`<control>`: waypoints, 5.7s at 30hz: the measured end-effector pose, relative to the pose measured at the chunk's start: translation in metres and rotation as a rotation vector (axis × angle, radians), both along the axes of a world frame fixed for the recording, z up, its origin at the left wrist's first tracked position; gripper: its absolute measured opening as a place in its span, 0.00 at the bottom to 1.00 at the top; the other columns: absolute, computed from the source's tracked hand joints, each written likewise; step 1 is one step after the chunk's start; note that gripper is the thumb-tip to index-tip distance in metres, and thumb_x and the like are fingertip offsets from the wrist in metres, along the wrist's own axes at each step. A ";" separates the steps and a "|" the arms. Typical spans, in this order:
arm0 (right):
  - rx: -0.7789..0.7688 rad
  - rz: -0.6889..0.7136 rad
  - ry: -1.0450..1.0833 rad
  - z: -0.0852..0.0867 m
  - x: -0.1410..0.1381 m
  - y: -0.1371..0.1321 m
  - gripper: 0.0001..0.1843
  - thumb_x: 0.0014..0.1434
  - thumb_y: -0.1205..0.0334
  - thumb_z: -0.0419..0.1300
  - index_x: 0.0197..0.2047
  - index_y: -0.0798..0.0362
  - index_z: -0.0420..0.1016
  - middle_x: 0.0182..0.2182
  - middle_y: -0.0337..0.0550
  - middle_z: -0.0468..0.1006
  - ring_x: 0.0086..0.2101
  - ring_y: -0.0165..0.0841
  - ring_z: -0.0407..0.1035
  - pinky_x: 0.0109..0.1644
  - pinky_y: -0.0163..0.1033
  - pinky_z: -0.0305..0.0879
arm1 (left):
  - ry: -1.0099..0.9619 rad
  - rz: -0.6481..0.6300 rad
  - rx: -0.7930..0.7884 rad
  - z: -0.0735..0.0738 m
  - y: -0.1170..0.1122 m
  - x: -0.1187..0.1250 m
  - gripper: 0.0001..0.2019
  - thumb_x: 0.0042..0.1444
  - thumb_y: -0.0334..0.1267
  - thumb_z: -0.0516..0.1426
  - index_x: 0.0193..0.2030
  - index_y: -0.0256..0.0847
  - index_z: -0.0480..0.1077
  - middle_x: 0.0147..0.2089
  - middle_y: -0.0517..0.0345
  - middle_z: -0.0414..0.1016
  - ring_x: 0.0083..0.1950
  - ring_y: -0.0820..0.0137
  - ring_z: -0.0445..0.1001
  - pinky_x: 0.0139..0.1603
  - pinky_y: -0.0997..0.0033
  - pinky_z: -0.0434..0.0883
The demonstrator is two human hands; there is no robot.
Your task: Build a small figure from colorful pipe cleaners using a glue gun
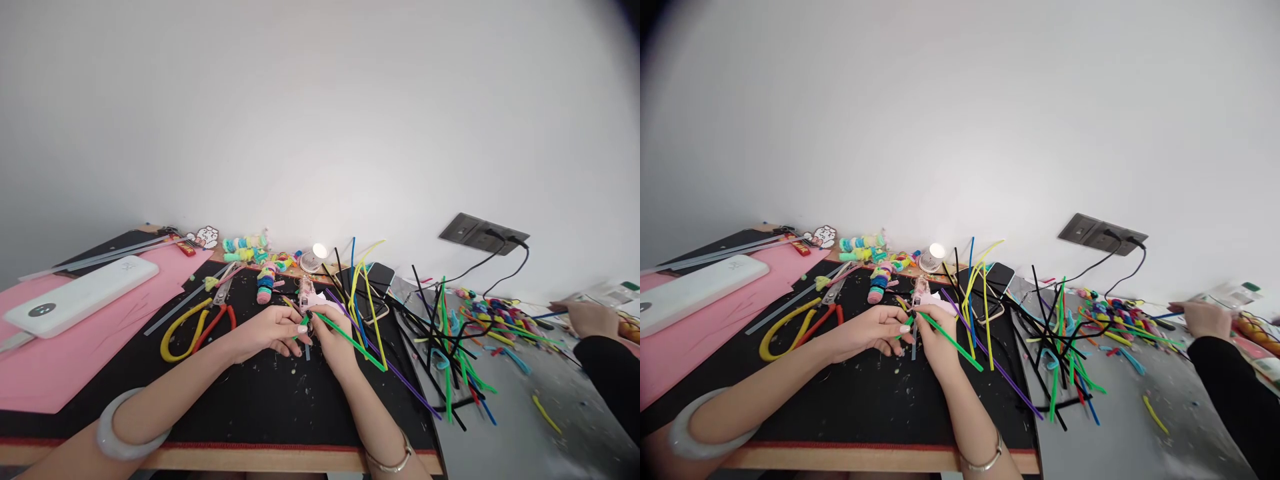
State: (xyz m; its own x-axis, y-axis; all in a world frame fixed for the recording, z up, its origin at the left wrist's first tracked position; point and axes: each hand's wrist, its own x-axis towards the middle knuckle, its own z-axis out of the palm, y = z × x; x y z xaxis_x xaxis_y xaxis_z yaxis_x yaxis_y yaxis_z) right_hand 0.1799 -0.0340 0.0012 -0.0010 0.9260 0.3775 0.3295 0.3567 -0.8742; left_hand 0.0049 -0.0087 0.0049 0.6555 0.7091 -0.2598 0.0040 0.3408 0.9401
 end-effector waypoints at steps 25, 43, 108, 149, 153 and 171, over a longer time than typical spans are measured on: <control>-0.239 0.062 0.261 -0.003 -0.002 0.005 0.15 0.54 0.48 0.61 0.30 0.52 0.69 0.14 0.30 0.63 0.14 0.25 0.54 0.17 0.31 0.51 | 0.224 0.124 0.579 -0.009 0.000 0.004 0.14 0.58 0.48 0.54 0.32 0.40 0.71 0.25 0.61 0.72 0.19 0.75 0.66 0.24 0.74 0.64; -0.235 0.123 0.401 -0.008 0.000 0.005 0.17 0.57 0.48 0.61 0.28 0.53 0.69 0.18 0.34 0.68 0.15 0.24 0.58 0.18 0.31 0.55 | 0.187 0.091 0.626 -0.005 0.005 0.001 0.14 0.59 0.46 0.53 0.29 0.39 0.70 0.26 0.62 0.64 0.28 0.72 0.62 0.30 0.74 0.60; 0.078 0.232 -0.092 0.003 -0.004 -0.004 0.15 0.65 0.59 0.53 0.28 0.52 0.75 0.22 0.38 0.68 0.27 0.31 0.62 0.33 0.36 0.56 | -0.193 0.257 0.176 -0.003 0.003 0.001 0.11 0.53 0.44 0.63 0.37 0.39 0.71 0.24 0.65 0.71 0.24 0.76 0.71 0.27 0.76 0.69; -0.208 0.090 0.598 -0.006 -0.012 0.003 0.11 0.50 0.56 0.67 0.34 0.53 0.76 0.21 0.35 0.72 0.20 0.28 0.66 0.23 0.33 0.67 | -0.237 0.433 0.007 -0.006 0.003 0.006 0.13 0.45 0.43 0.68 0.32 0.39 0.71 0.33 0.60 0.77 0.40 0.68 0.80 0.45 0.68 0.75; -0.258 0.149 0.625 -0.006 -0.011 0.003 0.12 0.51 0.55 0.67 0.37 0.52 0.75 0.20 0.33 0.70 0.18 0.26 0.63 0.21 0.33 0.65 | -0.187 0.436 0.040 -0.004 0.001 0.008 0.14 0.45 0.44 0.68 0.30 0.38 0.71 0.33 0.59 0.77 0.39 0.67 0.80 0.45 0.67 0.76; -0.405 0.094 0.668 -0.005 0.000 0.000 0.14 0.41 0.58 0.75 0.25 0.56 0.78 0.22 0.41 0.78 0.19 0.28 0.70 0.25 0.33 0.68 | -0.113 0.408 0.163 -0.006 0.004 0.010 0.14 0.46 0.46 0.65 0.31 0.38 0.71 0.31 0.57 0.79 0.37 0.63 0.80 0.38 0.68 0.75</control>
